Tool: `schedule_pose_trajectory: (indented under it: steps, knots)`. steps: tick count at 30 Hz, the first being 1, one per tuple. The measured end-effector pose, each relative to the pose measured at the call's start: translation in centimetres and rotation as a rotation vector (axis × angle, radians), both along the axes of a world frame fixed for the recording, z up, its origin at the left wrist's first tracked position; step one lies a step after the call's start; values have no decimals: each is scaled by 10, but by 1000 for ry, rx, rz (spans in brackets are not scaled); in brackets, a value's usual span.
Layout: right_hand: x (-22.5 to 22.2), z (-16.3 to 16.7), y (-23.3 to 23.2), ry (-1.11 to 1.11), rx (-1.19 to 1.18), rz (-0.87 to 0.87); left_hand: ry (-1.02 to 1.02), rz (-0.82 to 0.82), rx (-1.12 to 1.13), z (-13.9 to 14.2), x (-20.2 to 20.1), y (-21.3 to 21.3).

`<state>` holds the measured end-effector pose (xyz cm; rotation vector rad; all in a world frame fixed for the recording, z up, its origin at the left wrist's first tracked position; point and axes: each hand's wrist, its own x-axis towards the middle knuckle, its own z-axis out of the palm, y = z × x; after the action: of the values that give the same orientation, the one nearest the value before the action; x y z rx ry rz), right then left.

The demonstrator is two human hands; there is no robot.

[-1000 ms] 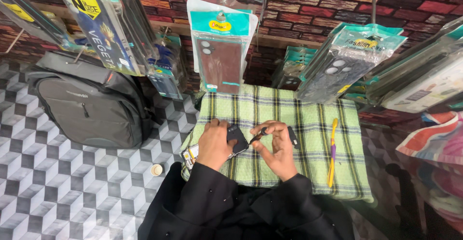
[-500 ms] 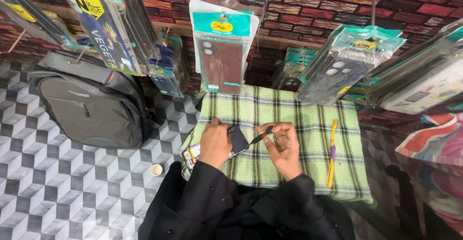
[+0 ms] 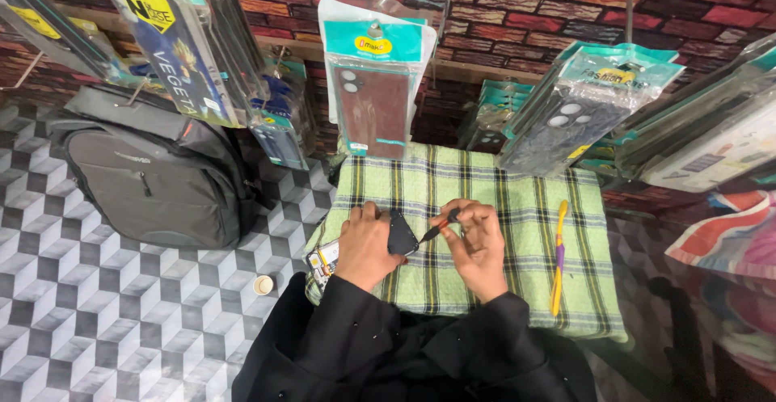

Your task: The person uses a screwdriver to remove screws from a disassembled smartphone, then uses a toothbrush to clean the interior surfaces of the phone frame and a separate screen assembly. The person places the cleaned components on a checkered cloth on the table.

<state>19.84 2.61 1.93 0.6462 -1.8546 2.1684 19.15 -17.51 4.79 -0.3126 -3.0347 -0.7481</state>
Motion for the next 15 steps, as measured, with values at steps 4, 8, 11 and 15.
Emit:
schedule_pose_trajectory:
  steps: [4, 8, 11, 15]
  knots:
    - [0, 3, -6, 79, 69, -33, -15, 15, 29, 1, 1, -5]
    - [3, 7, -7, -3, 17, -12, -15, 22, 48, 1, 3, -6]
    - [3, 9, -10, 17, 54, -23, -17, 34, 57, 0, 3, -9]
    - [-1, 12, -13, 33, 44, -25, 27, 32, 60, -1, -2, -13]
